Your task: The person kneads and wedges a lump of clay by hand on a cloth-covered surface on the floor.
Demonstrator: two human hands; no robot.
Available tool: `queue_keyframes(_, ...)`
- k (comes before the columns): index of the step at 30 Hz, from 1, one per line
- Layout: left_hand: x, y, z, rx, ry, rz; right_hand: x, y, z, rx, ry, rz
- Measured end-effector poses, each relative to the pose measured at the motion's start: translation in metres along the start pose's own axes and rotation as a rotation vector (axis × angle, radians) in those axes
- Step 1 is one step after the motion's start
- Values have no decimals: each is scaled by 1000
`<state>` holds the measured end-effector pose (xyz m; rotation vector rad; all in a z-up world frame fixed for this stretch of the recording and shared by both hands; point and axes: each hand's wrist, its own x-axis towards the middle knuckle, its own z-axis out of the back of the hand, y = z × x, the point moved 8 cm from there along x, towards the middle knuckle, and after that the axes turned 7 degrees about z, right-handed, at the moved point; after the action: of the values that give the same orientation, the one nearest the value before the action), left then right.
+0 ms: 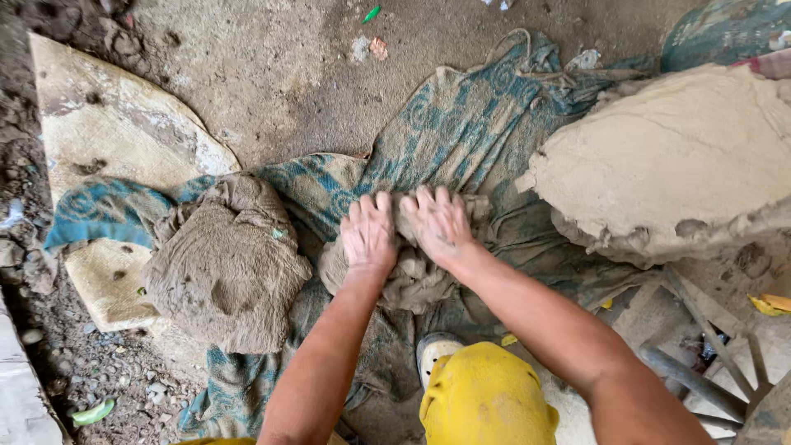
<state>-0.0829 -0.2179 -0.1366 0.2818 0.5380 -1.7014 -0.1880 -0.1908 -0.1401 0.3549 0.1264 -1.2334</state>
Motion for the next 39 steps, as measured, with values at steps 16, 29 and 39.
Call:
queue_keyframes(16, -86, 56, -40, -161, -209, 211, -11, -15, -24, 235, 114, -238)
queue_keyframes(29, -28, 90, -64, -62, -86, 144, -107, -64, -18, 530, -281, -518)
queue_keyframes(39, -31, 90, -66, -13, -254, 123, -81, -113, -106, 373, 11, -741)
